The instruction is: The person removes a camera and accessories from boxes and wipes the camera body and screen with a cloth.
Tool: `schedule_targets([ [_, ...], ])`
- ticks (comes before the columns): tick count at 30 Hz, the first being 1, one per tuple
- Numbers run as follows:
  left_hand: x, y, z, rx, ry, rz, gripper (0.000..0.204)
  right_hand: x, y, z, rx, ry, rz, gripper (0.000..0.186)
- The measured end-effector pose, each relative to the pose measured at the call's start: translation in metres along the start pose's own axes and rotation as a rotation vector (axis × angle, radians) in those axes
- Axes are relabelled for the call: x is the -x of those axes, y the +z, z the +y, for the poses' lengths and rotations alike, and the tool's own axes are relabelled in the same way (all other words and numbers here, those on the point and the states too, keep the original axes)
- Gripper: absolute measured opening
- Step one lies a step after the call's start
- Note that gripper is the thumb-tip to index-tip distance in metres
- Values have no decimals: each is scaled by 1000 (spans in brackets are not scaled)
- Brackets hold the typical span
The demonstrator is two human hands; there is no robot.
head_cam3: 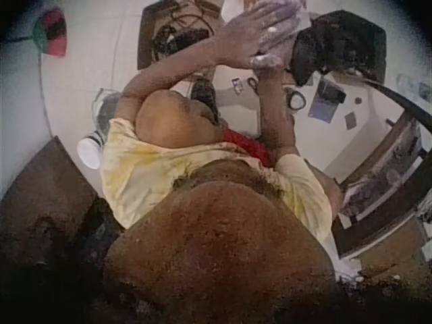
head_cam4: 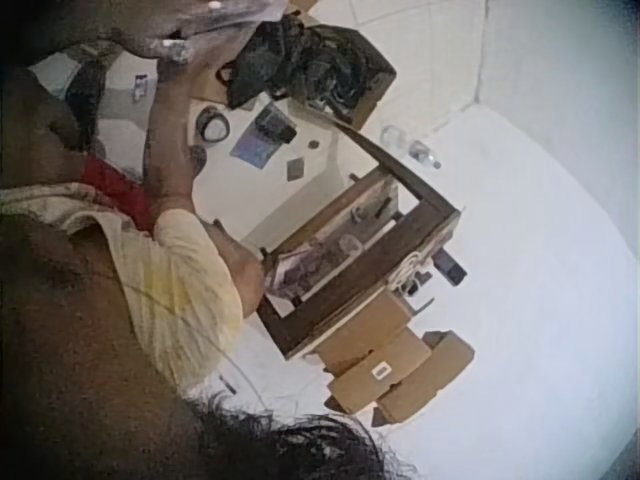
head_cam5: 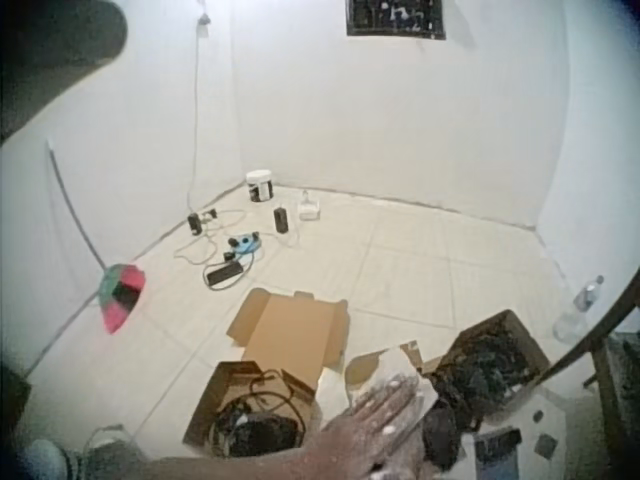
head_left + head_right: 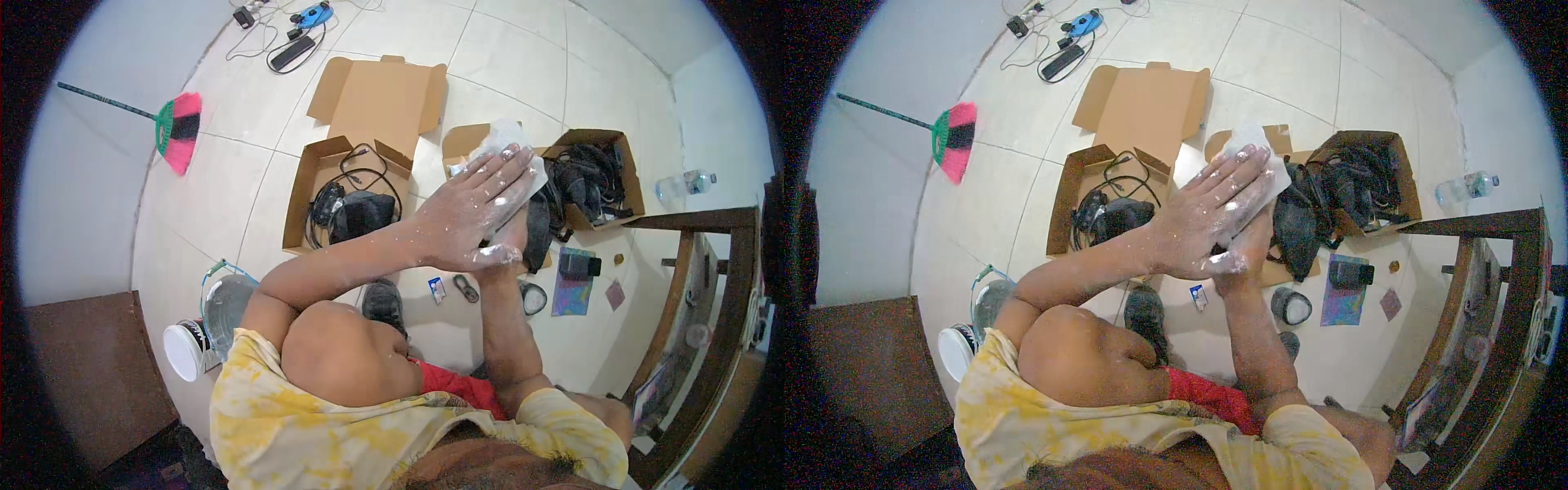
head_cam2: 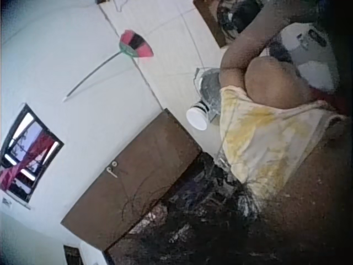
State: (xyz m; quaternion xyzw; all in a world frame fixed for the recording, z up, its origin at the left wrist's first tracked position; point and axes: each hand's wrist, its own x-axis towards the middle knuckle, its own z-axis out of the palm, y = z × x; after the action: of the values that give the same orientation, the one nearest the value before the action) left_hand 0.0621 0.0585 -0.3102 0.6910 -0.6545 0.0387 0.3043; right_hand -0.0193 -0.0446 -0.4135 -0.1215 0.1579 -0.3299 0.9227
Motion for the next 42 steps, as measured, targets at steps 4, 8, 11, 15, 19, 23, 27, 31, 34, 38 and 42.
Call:
schedule_targets([
  [4, 40, 22, 15, 79, -23, -61, 103, 15, 52, -23, 419, 13, 127, 53],
  [8, 33, 17, 2, 167, -19, -42, 103, 15, 29, -19, 555, -39, 19, 56],
  [11, 5, -1, -17, 127, -56, -35, 103, 42, 77, 7, 405, -1, 173, 58],
  [15, 28, 18, 4, 183, -78, -8, 104, 19, 51, -17, 428, -67, 90, 50],
  [19, 39, 18, 8, 133, 11, 32, 103, 29, 55, -10, 407, -35, 111, 48],
  [23, 6, -4, -6, 157, -84, 72, 110, 27, 55, 3, 513, -109, -27, 50],
  [27, 37, 20, 10, 138, -25, -12, 108, 14, 55, -27, 290, -59, 93, 55],
  [31, 37, 15, 8, 30, 0, -117, 106, 12, 41, -15, 417, -72, 130, 57],
  [34, 2, -5, -10, 29, -79, -10, 105, 33, 69, 0, 272, -14, 79, 55],
  [38, 32, 13, 11, 35, -6, -27, 98, 16, 46, -21, 266, 53, 106, 55],
  [42, 57, 25, 12, 16, 10, 62, 97, 18, 50, -24, 213, 73, 19, 54],
])
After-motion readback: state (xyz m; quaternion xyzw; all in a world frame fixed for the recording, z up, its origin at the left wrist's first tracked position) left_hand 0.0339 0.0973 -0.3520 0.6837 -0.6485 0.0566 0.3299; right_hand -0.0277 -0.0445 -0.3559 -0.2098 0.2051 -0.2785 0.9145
